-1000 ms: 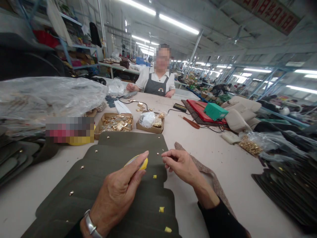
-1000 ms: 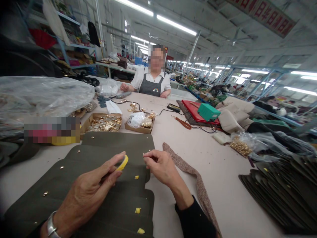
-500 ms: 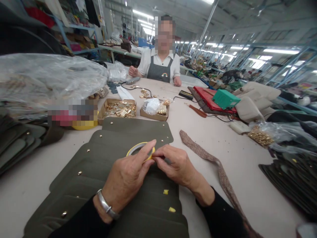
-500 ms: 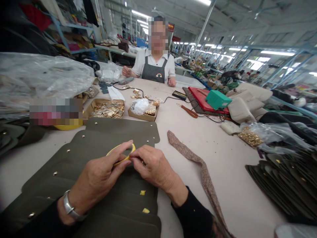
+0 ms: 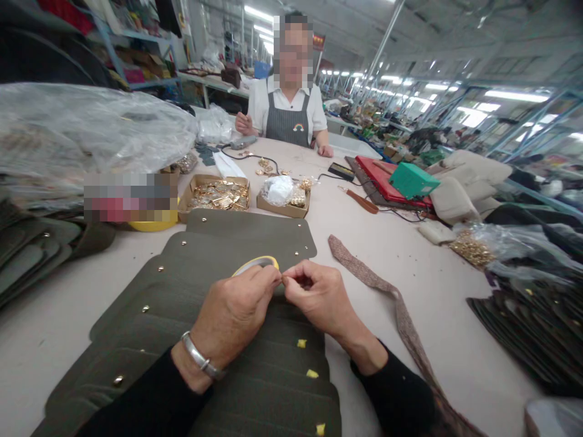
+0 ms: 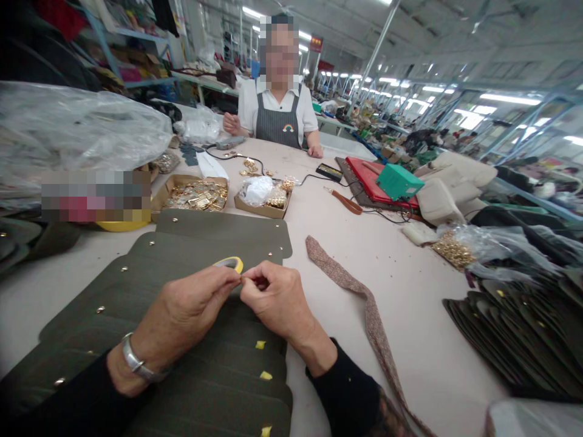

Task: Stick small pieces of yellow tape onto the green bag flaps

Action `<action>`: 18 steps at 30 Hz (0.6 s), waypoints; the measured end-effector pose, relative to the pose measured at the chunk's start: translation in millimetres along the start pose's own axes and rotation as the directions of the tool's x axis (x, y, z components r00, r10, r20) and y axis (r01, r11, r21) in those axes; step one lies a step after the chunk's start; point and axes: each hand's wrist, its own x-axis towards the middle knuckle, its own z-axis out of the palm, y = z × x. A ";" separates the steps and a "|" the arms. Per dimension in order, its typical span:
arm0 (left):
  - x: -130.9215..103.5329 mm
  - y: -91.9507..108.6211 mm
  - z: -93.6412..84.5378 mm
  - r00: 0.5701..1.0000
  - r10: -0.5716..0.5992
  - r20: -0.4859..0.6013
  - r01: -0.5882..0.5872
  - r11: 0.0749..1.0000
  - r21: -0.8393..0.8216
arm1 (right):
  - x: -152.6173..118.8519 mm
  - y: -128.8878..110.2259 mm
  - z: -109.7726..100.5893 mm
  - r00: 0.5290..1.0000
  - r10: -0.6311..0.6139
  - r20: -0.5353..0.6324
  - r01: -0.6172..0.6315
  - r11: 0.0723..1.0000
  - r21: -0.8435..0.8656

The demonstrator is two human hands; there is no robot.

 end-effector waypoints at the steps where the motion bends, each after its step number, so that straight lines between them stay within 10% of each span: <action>1: 0.3 1.4 0.2 0.999 0.037 -0.037 -0.037 0.999 0.007 | 2.1 0.1 -0.7 0.993 0.116 0.024 -0.118 0.989 0.091; 7: 1.5 -4.8 7.4 0.999 0.048 -0.014 -0.046 0.993 0.111 | 19.0 29.0 -21.5 0.871 0.470 0.140 -0.488 0.799 0.352; 18: 8.8 -11.9 17.2 0.922 -0.127 0.366 0.060 0.980 0.188 | 22.4 56.6 -39.1 0.860 0.338 0.382 -0.375 0.927 0.025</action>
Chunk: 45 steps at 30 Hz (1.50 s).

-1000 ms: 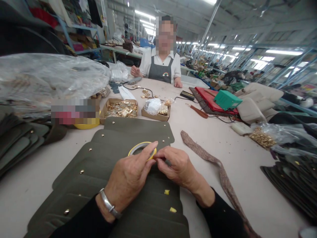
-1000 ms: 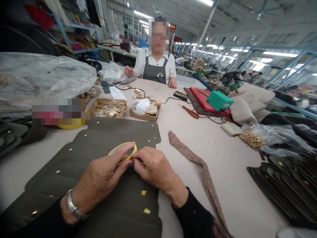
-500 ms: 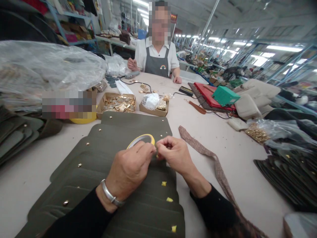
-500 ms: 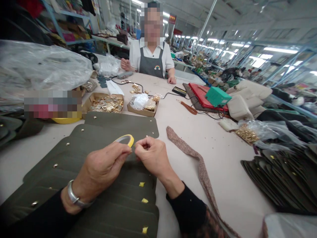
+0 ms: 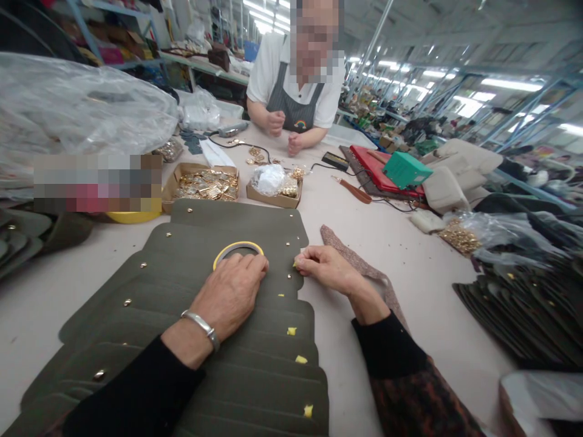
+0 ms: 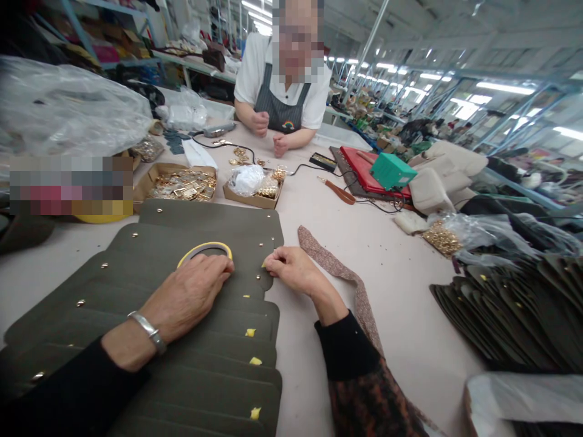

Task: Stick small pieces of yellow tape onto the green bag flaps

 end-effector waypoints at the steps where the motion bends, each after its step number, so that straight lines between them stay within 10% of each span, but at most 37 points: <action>1: -0.5 1.1 -1.7 1.000 0.002 0.017 -0.002 1.000 -0.007 | -1.8 -1.1 -1.8 0.999 -0.040 0.028 0.042 0.997 -0.061; 7: -1.3 1.6 -4.1 0.999 0.010 0.047 -0.008 0.999 -0.047 | -12.7 -16.2 0.4 0.954 -0.279 0.111 0.301 0.868 -0.395; 28: -3.9 1.7 -6.1 0.998 -0.013 0.056 0.017 0.998 -0.062 | -21.0 -9.0 7.0 0.902 -0.426 -0.068 0.327 0.777 -0.537; 36: -4.6 0.3 -4.2 0.999 0.003 0.036 -0.001 0.998 -0.060 | -22.7 -12.9 3.4 0.743 -0.546 0.386 0.613 0.326 -0.720; 40: -4.4 0.0 -3.3 1.000 0.004 0.029 -0.002 0.997 -0.073 | -15.1 -26.5 7.9 0.774 -0.407 0.485 0.599 0.221 -0.770; 45: -5.1 -0.4 -3.3 1.000 0.009 0.027 -0.007 0.997 -0.077 | -8.8 -43.9 16.7 0.889 -0.244 0.388 0.452 0.322 -0.832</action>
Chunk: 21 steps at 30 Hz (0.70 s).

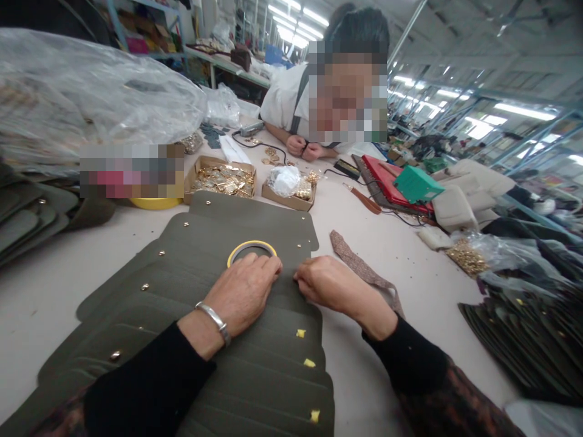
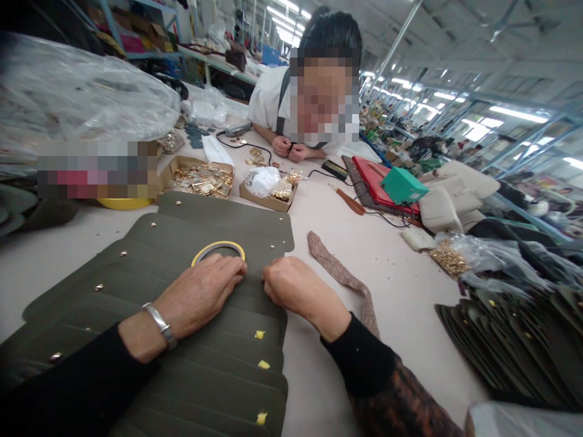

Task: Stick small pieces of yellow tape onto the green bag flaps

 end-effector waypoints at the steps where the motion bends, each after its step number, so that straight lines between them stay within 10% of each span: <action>1: -0.3 -0.1 -0.1 1.000 0.001 0.000 -0.001 1.000 0.001 | 3.9 -2.4 -2.2 0.997 0.074 0.007 -0.074 0.997 0.020; 8: -4.1 -1.2 3.1 0.984 0.068 -0.166 -0.081 0.994 -0.074 | 20.9 -7.5 2.5 0.851 0.517 0.093 -0.517 0.792 0.324; 15: -6.5 3.2 5.7 0.919 0.091 -0.384 -0.171 0.969 -0.180 | -5.6 -2.0 29.9 0.719 0.643 0.264 -0.481 0.186 0.857; 21: -8.6 5.2 3.5 0.942 0.082 -0.324 -0.145 0.974 -0.175 | -22.6 -6.8 17.1 0.778 0.536 -0.328 -0.055 0.577 0.815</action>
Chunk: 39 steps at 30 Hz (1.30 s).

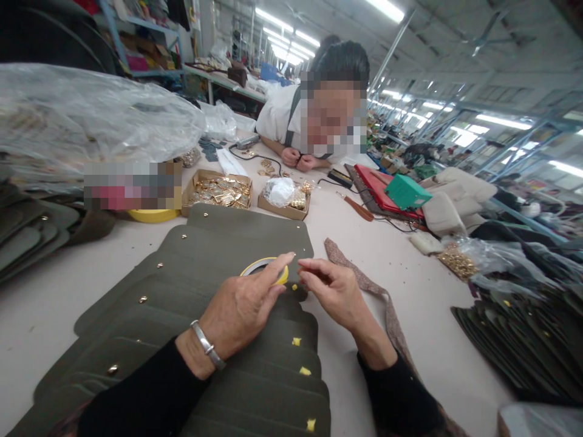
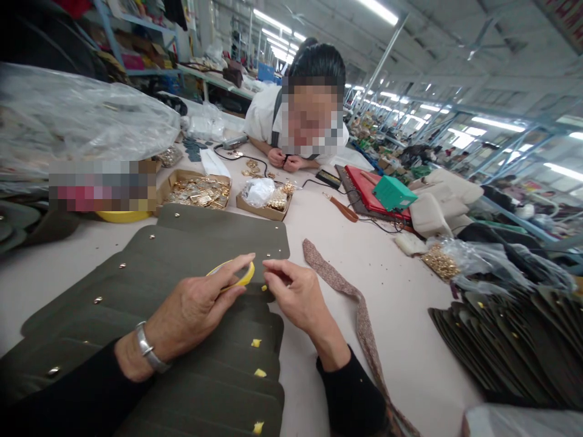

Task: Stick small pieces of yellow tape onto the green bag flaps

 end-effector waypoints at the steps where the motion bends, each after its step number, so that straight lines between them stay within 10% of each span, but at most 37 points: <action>1: -0.4 0.0 0.5 1.000 -0.006 0.001 0.006 1.000 0.004 | -1.3 -3.7 0.0 0.993 -0.117 0.004 0.117 0.993 -0.030; 8: -1.1 1.7 4.5 1.000 0.010 0.005 -0.010 0.999 0.033 | -3.9 -11.3 10.3 0.890 -0.447 0.085 0.455 0.873 -0.177; 20: -0.6 4.6 -1.2 0.994 -0.062 0.085 0.055 0.995 0.082 | -8.8 -6.7 25.8 0.883 -0.469 -0.017 0.428 0.820 -0.380; 26: 1.2 9.0 -3.7 1.000 0.008 -0.026 -0.006 0.994 0.110 | -5.8 -18.7 29.2 0.991 0.002 -0.132 -0.004 1.000 -0.015; 30: 0.4 10.4 -4.4 0.998 0.008 -0.069 0.002 0.989 0.151 | 18.2 1.2 20.5 0.926 0.370 -0.071 -0.337 0.898 0.282; 39: 7.6 6.5 2.2 0.938 -0.215 0.273 0.101 0.920 0.378 | 65.7 44.5 12.9 0.918 0.378 0.120 -0.379 0.925 -0.015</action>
